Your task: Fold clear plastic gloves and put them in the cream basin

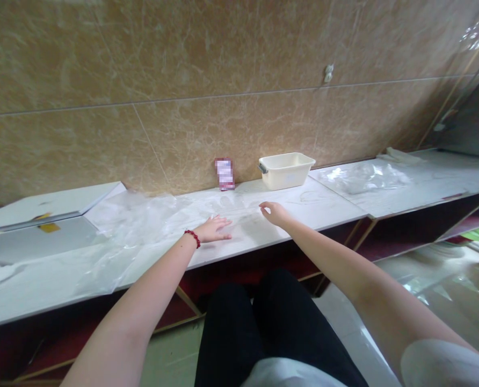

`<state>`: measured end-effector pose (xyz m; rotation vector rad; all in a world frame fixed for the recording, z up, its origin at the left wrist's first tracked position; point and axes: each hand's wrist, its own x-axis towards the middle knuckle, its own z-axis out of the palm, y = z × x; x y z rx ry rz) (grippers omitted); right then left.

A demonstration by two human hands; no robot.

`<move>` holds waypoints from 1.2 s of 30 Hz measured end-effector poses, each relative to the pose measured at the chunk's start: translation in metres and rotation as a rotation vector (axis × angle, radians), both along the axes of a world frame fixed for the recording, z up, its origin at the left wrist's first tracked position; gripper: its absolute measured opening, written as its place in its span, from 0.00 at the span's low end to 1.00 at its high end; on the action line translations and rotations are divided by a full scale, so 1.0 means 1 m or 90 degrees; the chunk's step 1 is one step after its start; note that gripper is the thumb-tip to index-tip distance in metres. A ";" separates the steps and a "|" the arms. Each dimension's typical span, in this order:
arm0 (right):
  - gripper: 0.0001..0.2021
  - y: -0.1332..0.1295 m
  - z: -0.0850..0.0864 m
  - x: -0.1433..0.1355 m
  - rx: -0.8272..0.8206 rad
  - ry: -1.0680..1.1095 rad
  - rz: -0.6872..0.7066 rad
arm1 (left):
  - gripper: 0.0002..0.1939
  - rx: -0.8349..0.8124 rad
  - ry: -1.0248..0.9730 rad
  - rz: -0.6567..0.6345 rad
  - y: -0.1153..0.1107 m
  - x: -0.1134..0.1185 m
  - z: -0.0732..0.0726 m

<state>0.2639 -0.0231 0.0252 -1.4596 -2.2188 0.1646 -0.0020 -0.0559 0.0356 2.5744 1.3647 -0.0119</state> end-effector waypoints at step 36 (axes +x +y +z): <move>0.10 0.121 0.033 -0.015 -0.325 -0.322 0.041 | 0.42 0.045 -0.032 0.017 0.067 0.070 -0.024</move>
